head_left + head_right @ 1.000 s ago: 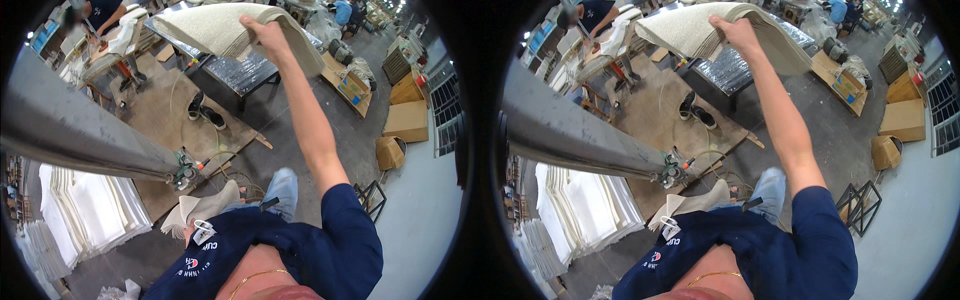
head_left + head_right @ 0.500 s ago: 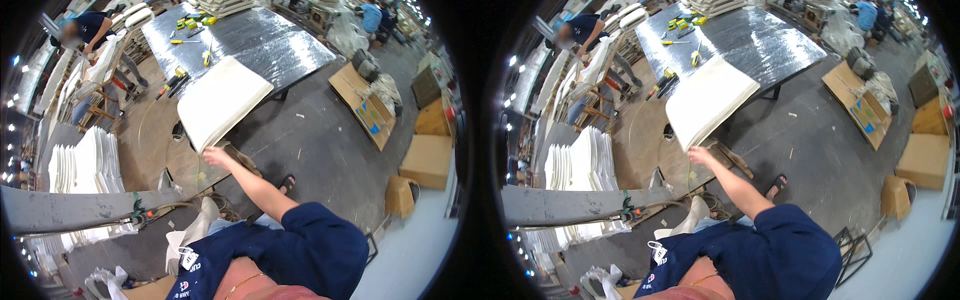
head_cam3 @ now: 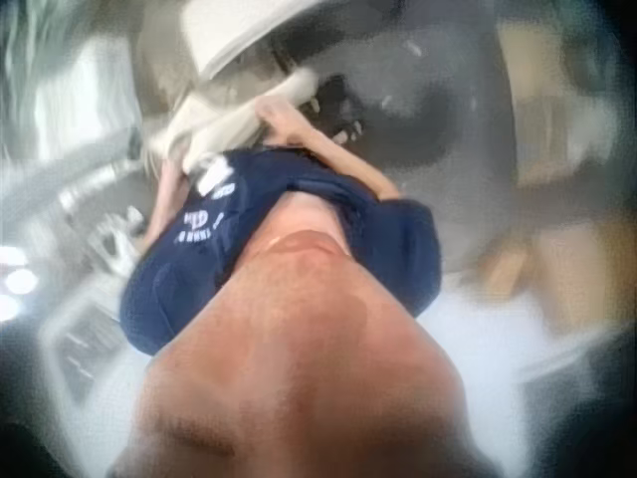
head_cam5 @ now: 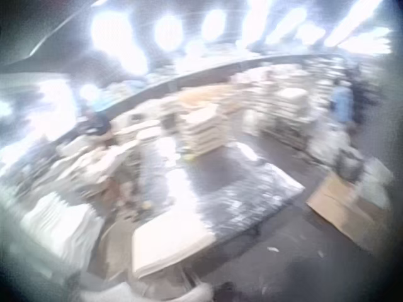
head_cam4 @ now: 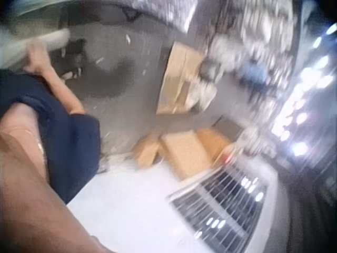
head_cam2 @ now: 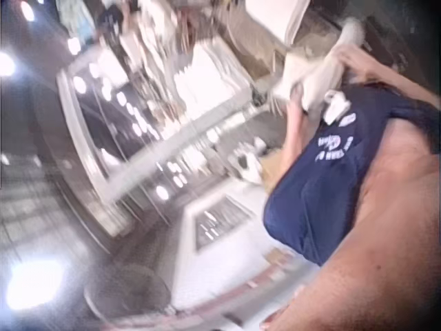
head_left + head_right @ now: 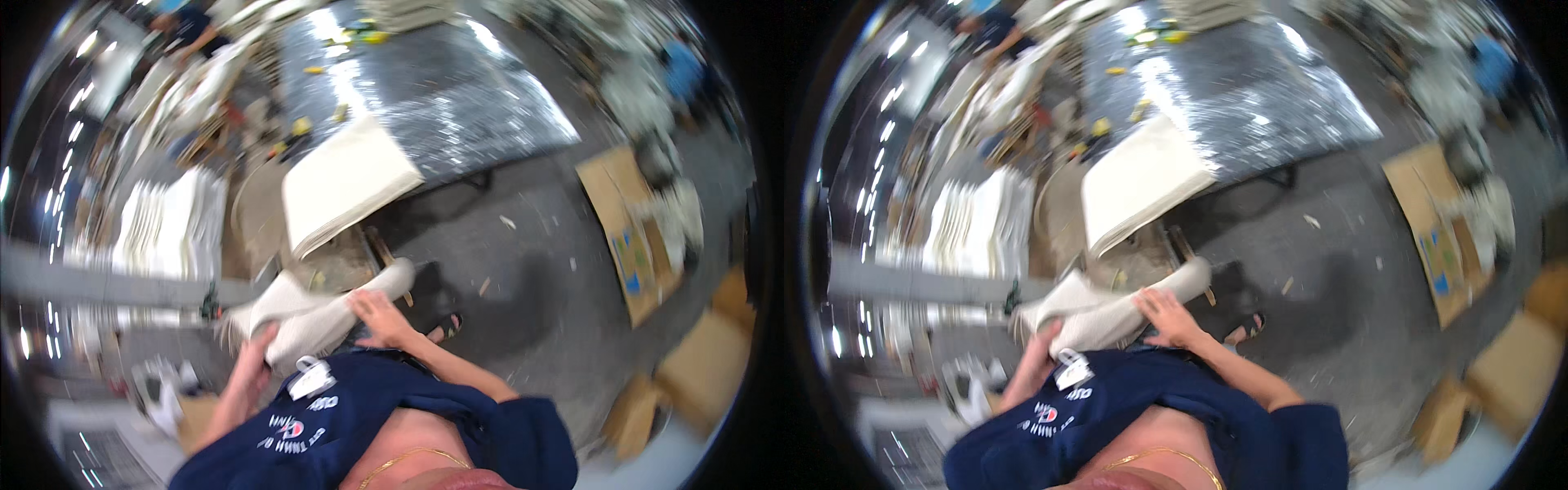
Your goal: The person staples fabric onto a wooden chair base using a pneumatic staple gun. They repeatedly pull the fabric taut, staple the edges, and then flip the chair to work on the other side. The process is repeated for multiple chair bases.
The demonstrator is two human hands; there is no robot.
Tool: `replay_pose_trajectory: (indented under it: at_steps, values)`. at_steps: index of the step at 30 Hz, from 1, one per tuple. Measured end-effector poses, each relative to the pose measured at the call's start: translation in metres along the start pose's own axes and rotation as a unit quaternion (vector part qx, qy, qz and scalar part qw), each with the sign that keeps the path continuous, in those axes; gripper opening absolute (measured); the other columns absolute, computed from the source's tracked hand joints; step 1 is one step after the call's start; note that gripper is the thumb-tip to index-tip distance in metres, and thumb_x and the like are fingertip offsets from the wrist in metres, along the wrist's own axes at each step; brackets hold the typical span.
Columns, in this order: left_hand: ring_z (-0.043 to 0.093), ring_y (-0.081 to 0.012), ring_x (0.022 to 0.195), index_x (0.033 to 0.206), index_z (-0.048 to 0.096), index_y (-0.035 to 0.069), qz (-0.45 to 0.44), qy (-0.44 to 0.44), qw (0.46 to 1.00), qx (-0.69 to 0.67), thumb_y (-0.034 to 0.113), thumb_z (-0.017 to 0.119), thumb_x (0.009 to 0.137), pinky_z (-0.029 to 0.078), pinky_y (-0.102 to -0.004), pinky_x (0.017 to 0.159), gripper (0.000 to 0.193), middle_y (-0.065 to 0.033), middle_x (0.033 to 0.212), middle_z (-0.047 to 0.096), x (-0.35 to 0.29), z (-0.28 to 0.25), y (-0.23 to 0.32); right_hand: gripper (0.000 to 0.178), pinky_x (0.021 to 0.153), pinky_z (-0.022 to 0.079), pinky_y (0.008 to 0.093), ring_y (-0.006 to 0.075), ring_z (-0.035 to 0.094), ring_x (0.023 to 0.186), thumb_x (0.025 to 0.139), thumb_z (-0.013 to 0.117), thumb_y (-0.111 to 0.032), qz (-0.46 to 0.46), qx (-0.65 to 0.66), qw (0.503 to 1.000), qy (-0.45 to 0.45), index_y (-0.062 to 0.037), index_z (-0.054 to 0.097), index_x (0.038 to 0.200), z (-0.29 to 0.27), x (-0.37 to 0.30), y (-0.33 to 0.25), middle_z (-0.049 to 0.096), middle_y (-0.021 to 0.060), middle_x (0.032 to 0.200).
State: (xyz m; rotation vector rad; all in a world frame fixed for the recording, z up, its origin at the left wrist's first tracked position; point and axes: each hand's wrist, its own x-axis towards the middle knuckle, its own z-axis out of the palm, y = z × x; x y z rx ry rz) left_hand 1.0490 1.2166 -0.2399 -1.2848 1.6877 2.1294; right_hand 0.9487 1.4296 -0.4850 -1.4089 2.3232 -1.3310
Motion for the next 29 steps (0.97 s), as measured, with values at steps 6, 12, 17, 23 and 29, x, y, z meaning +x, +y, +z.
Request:
replay_pose_trajectory:
  at_steps: [6, 12, 17, 23, 29]
  values:
    - [0.055, -0.0236, 0.127, 0.145, 0.043, -0.001, 0.062, -0.129, 0.987, 0.078, 0.021, 0.073, 0.093, 0.046, -0.0378, 0.107, 0.064, -0.0154, 0.141, 0.055, 0.013, 0.121, 0.089, 0.087, 0.106, 0.042, 0.0462, 0.0380, 0.054, 0.122, 0.055, 0.087, -0.009, 0.083, -0.070, 0.974, 0.200, -0.0039, 0.050, 0.134, -0.141, 0.005, 0.027, 0.057, 0.0176, 0.131]
    - [0.060, -0.0181, 0.121, 0.138, 0.054, 0.000, 0.122, -0.267, 0.949, 0.118, 0.030, 0.074, 0.092, 0.048, -0.0338, 0.104, 0.059, -0.0130, 0.133, 0.063, 0.060, 0.197, 0.165, 0.067, 0.094, 0.048, 0.0435, 0.0384, 0.063, 0.106, 0.062, 0.083, -0.009, 0.099, -0.103, 0.963, 0.228, -0.0047, 0.061, 0.125, -0.281, 0.039, 0.051, 0.067, 0.0171, 0.113]
    - [0.064, -0.0183, 0.113, 0.137, 0.052, -0.001, 0.183, -0.337, 0.920, 0.080, 0.038, 0.070, 0.093, 0.052, -0.0331, 0.098, 0.061, -0.0101, 0.126, 0.063, 0.112, 0.282, 0.269, 0.067, 0.094, 0.049, 0.0401, 0.0364, 0.065, 0.111, 0.064, 0.084, -0.007, 0.121, -0.214, 0.930, 0.272, -0.0065, 0.061, 0.127, -0.418, 0.113, 0.087, 0.069, 0.0172, 0.118]
    - [0.063, -0.0164, 0.111, 0.134, 0.052, -0.004, 0.375, -0.392, 0.839, 0.032, 0.039, 0.071, 0.092, 0.051, -0.0299, 0.102, 0.063, -0.0129, 0.126, 0.060, 0.168, 0.356, 0.395, 0.072, 0.096, 0.045, 0.0410, 0.0345, 0.064, 0.107, 0.063, 0.081, -0.005, 0.006, -0.378, 0.875, 0.301, -0.0087, 0.058, 0.131, -0.585, 0.235, 0.121, 0.069, 0.0153, 0.115]
    - [0.060, -0.0241, 0.118, 0.135, 0.057, 0.001, 0.554, -0.279, 0.784, 0.028, 0.027, 0.074, 0.091, 0.046, -0.0357, 0.105, 0.054, -0.0146, 0.128, 0.063, 0.200, 0.377, 0.405, 0.066, 0.112, 0.032, 0.0392, 0.0234, 0.055, 0.131, 0.076, 0.077, -0.010, -0.095, -0.427, 0.832, 0.339, -0.0135, 0.057, 0.138, -0.646, 0.288, 0.167, 0.062, 0.0096, 0.136]
